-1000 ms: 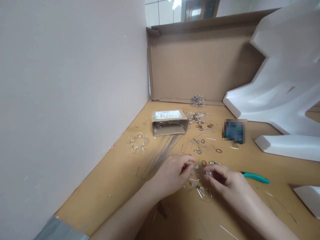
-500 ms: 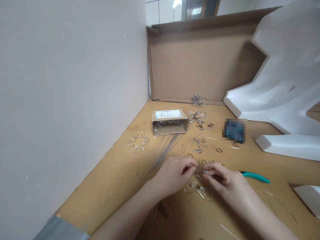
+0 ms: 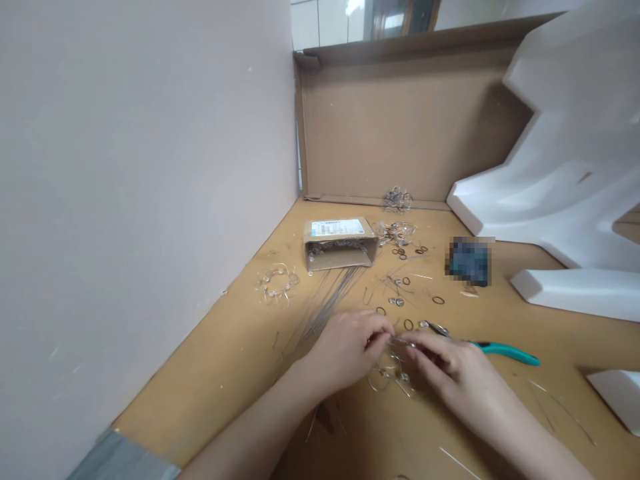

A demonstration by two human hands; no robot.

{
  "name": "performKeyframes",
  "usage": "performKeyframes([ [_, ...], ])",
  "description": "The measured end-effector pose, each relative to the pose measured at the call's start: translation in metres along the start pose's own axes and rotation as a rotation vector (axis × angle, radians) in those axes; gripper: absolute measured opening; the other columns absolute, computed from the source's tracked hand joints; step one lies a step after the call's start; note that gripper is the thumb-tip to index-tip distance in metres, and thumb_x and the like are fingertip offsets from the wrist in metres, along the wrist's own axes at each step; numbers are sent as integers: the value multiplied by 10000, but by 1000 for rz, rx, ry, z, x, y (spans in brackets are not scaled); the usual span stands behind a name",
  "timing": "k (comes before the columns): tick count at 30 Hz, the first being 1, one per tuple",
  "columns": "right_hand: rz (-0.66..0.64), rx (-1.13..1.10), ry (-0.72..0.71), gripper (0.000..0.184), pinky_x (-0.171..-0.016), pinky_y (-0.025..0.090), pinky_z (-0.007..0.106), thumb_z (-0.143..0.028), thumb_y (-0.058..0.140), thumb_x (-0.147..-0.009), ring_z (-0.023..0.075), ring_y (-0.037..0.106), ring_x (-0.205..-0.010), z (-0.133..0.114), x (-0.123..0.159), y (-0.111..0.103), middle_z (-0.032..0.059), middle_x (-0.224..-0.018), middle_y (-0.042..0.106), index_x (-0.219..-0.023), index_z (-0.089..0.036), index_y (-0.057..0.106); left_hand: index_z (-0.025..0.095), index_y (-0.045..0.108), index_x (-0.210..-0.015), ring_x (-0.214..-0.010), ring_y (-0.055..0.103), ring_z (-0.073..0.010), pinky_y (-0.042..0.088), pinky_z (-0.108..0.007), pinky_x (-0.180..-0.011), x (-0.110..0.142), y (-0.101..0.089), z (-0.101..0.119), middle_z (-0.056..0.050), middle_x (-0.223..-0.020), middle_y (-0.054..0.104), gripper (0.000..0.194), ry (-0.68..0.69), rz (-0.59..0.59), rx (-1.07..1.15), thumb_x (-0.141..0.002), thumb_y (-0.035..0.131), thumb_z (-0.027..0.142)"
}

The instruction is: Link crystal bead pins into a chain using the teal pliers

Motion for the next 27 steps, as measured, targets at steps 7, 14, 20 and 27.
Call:
performKeyframes([
  [7, -51, -160, 57, 268, -564, 464, 275, -351, 418, -851, 180, 632, -621, -1, 2, 7, 18, -709, 703, -918, -240, 652, 183, 560, -753, -714, 513, -115, 395, -220, -641, -1, -5, -12, 10, -760, 581, 113, -125, 91, 198, -823, 497, 246],
  [14, -85, -229, 60, 253, -588, 449, 279, -320, 411, -852, 177, 609, -641, -4, 3, 10, 15, -704, 683, -915, -226, 637, 163, 558, -713, -584, 448, -94, 384, -214, -589, -3, 9, -23, 36, -612, 473, 274, -247, -8, 493, -867, 405, 331],
  [20, -75, -202, 84, 251, -544, 419, 263, -312, 419, -837, 156, 547, -554, -3, 3, 8, -7, -615, 628, -919, -222, 639, 154, 642, -689, -805, 535, -131, 408, -254, -787, -3, -6, -12, -23, -812, 554, 276, -137, 45, 497, -848, 452, 275],
  [27, -79, -248, 60, 300, -523, 422, 251, -379, 407, -867, 146, 550, -511, -9, 2, 7, -25, -568, 607, -1021, -238, 620, 174, 671, -728, -944, 564, -137, 396, -277, -917, -2, 6, -10, -22, -938, 614, 273, -147, -53, 762, -864, 446, 245],
])
Point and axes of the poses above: each hand's wrist, its own x-axis away from the middle knuckle, its own y-axis out of the palm, z = x × y, the point moved 8 cm from there along -x, towards the middle knuckle
